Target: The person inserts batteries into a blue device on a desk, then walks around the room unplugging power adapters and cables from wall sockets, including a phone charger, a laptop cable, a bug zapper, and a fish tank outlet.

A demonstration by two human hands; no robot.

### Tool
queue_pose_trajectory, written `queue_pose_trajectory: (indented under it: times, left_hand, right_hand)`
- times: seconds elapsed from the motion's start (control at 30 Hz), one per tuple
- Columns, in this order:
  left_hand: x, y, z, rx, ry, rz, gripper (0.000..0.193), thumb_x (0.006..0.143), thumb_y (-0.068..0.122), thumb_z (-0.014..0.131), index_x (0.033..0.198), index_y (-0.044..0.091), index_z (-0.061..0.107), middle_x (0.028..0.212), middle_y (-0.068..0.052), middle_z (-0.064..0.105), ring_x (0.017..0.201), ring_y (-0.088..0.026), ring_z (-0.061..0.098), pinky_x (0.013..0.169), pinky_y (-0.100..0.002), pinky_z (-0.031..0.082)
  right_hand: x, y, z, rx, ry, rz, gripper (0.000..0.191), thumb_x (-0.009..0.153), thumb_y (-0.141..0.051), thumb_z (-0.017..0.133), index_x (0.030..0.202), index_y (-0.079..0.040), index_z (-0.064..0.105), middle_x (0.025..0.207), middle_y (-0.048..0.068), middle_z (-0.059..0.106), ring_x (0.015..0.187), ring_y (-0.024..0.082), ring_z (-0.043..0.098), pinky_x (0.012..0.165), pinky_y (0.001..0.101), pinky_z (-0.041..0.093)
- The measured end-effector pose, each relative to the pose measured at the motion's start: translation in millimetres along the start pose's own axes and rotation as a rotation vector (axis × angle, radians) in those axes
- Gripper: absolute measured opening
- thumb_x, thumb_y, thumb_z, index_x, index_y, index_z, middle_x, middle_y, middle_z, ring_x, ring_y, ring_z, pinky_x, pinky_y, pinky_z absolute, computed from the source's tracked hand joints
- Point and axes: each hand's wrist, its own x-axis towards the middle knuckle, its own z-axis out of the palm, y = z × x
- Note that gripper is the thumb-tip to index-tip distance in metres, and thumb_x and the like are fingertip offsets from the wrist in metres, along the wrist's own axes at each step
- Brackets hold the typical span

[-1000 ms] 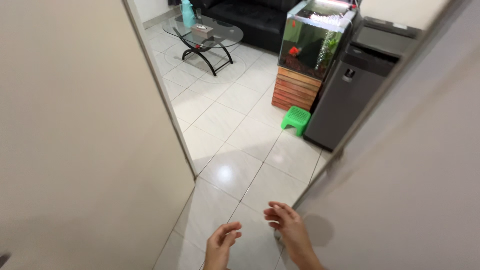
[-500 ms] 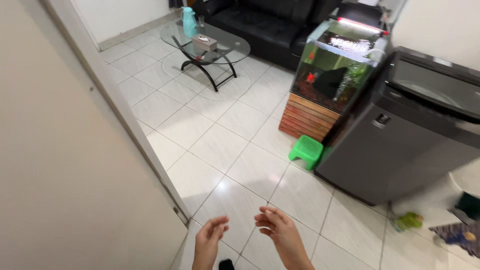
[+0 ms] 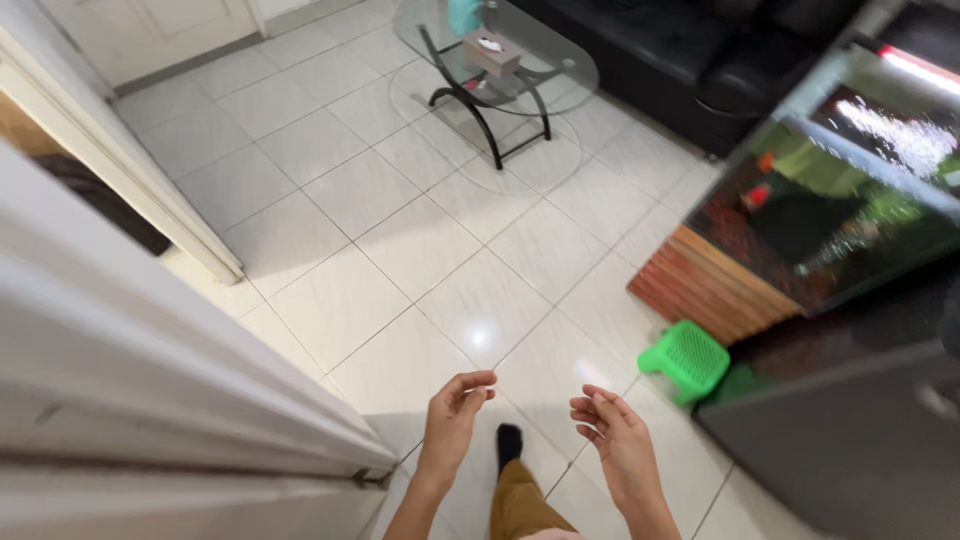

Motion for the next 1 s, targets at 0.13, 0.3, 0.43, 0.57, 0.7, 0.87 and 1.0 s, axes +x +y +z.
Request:
queue_pose_trajectory:
  times: [0.13,0.3,0.43,0.57,0.7,0.87,1.0]
  left_hand:
    - [86.7,3.4,7.4,-0.011,0.171,-0.034,0.028,0.095,0.015,0.058,0.115,0.003,0.073,0.114,-0.006,0.076,0.104,-0.018,0.070,0.098,-0.033,0.052]
    - [170.6,11.5,-9.7,-0.072,0.366,-0.038,0.029,0.095,0.015,0.058,0.117,0.003,0.073,0.115,-0.005,0.076,0.107,-0.016,0.069,0.100,-0.033,0.050]
    - [243.8,13.5,-37.5,-0.166,0.504,0.049,0.029,0.096,0.015,0.058,0.118,0.003,0.072,0.116,-0.006,0.075,0.107,-0.018,0.069,0.099,-0.035,0.052]
    - [295.4,7.9,-93.8,-0.179,0.679,-0.014,0.031,0.096,0.016,0.058,0.120,0.006,0.072,0.118,-0.004,0.076,0.106,-0.017,0.070,0.095,-0.034,0.051]
    - [348.2,24.8,-154.4,-0.205,0.802,-0.005,0.032,0.096,0.015,0.056,0.122,0.006,0.072,0.119,-0.005,0.077,0.106,-0.018,0.071,0.093,-0.033,0.051]
    - [402.1,85.9,-228.8,-0.161,0.864,0.112,0.031,0.096,0.016,0.057,0.120,0.005,0.072,0.118,-0.004,0.076,0.106,-0.018,0.070,0.094,-0.032,0.050]
    - [438.9,124.4,-278.1,-0.172,0.909,0.254,0.029,0.095,0.013,0.059,0.118,0.002,0.072,0.115,-0.006,0.075,0.106,-0.018,0.070,0.094,-0.032,0.050]
  right_hand:
    - [115.1,-49.6,37.1,-0.127,-0.129,0.005,0.034,0.100,-0.021,0.054,0.123,0.000,0.066,0.103,0.010,0.073,0.096,0.019,0.067,0.086,0.0346,0.051]
    - [239.8,-89.6,122.8,-0.444,-0.331,-0.030,0.032,0.099,-0.022,0.055,0.117,-0.001,0.071,0.101,0.010,0.075,0.095,0.017,0.068,0.085,0.0327,0.052]
    - [321.2,-101.5,206.6,-0.533,-0.512,-0.013,0.030,0.099,-0.023,0.056,0.114,-0.003,0.073,0.099,0.008,0.077,0.093,0.016,0.069,0.084,0.0322,0.052]
    - [366.5,-84.6,294.5,-0.540,-0.667,-0.010,0.030,0.099,-0.024,0.056,0.114,-0.003,0.073,0.098,0.008,0.077,0.092,0.017,0.069,0.083,0.0320,0.052]
    - [394.7,-76.1,372.2,-0.617,-0.756,0.024,0.031,0.099,-0.024,0.055,0.114,-0.004,0.073,0.098,0.007,0.078,0.094,0.016,0.070,0.085,0.0314,0.052]
    - [425.5,-71.2,470.7,-0.707,-0.853,0.042,0.033,0.098,-0.026,0.055,0.116,-0.005,0.073,0.100,0.007,0.078,0.095,0.016,0.070,0.086,0.0313,0.052]
    - [458.4,-55.8,552.1,-0.650,-0.902,0.114,0.034,0.098,-0.027,0.056,0.117,-0.003,0.072,0.099,0.008,0.077,0.094,0.017,0.069,0.084,0.0329,0.052]
